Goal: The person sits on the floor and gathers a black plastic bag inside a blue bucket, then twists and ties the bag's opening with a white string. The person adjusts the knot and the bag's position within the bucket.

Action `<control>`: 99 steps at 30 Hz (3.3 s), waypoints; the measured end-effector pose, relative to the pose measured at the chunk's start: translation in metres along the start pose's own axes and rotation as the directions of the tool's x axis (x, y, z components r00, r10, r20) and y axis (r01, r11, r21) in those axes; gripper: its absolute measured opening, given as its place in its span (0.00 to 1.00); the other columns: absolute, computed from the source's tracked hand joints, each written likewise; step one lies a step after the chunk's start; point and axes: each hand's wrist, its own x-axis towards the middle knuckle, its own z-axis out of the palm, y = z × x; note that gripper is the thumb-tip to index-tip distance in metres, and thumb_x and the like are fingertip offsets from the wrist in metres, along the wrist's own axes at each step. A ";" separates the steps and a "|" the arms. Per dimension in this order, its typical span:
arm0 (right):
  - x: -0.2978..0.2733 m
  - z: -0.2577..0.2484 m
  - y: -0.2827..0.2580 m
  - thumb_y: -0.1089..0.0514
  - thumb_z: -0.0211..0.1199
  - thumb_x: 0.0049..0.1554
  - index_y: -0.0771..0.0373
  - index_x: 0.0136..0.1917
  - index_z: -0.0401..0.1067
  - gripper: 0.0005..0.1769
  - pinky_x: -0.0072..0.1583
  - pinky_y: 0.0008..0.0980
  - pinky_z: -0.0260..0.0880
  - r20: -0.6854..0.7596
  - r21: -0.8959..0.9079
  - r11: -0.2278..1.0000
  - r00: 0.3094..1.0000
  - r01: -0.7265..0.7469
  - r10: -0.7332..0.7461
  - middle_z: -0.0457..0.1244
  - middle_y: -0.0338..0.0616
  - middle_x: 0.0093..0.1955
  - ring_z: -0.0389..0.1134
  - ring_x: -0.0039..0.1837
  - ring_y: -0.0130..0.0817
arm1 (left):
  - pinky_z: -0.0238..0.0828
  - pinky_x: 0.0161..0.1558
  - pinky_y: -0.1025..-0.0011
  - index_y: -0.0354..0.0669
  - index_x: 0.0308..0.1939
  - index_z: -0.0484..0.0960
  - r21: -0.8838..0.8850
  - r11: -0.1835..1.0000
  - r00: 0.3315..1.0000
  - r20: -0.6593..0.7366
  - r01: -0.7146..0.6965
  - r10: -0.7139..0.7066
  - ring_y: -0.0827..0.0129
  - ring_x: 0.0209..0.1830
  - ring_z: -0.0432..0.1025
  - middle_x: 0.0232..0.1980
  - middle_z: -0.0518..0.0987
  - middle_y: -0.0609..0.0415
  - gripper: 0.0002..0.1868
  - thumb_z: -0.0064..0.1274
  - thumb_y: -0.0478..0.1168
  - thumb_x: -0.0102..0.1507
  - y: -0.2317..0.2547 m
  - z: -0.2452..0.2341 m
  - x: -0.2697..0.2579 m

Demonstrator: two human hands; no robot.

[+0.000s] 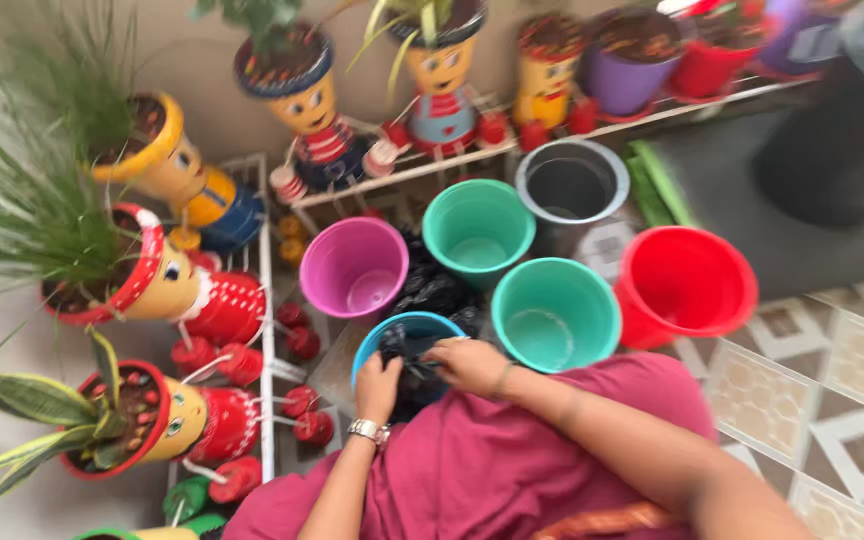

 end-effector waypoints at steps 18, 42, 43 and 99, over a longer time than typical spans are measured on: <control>0.035 0.073 0.006 0.46 0.71 0.48 0.69 0.59 0.73 0.32 0.61 0.48 0.68 -0.168 0.203 0.968 0.969 -0.146 0.182 0.68 0.60 0.56 0.69 0.60 0.57 | 0.79 0.39 0.73 0.41 0.70 0.68 -0.754 0.596 0.949 0.311 0.277 -0.048 0.67 0.44 0.80 0.51 0.83 0.45 0.39 0.55 0.25 0.53 -0.014 0.001 -0.001; 0.041 0.031 -0.015 0.64 0.60 0.54 0.63 0.50 0.78 0.11 0.59 0.39 0.69 -0.250 0.470 0.882 0.953 -0.034 0.170 0.67 0.49 0.50 0.69 0.56 0.44 | 0.76 0.36 0.71 0.42 0.49 0.82 -0.324 0.925 0.975 0.157 0.200 -0.156 0.72 0.34 0.79 0.41 0.86 0.53 0.20 0.44 0.53 0.71 0.041 -0.050 -0.008; 0.041 0.030 -0.015 0.66 0.59 0.53 0.64 0.51 0.79 0.12 0.61 0.39 0.69 -0.270 0.475 0.880 0.957 0.035 0.108 0.68 0.49 0.51 0.69 0.58 0.44 | 0.77 0.35 0.72 0.42 0.52 0.80 -0.457 0.866 0.976 0.165 0.204 -0.142 0.74 0.36 0.80 0.45 0.86 0.55 0.18 0.44 0.50 0.70 0.031 -0.041 -0.006; 0.029 0.038 0.040 0.59 0.65 0.49 0.61 0.46 0.78 0.10 0.52 0.45 0.72 -0.127 0.122 0.947 0.942 -0.297 0.311 0.71 0.51 0.42 0.73 0.49 0.51 | 0.75 0.46 0.59 0.50 0.43 0.88 0.106 0.993 0.981 0.179 0.056 -0.074 0.55 0.41 0.80 0.38 0.85 0.49 0.15 0.64 0.40 0.52 0.040 -0.055 -0.025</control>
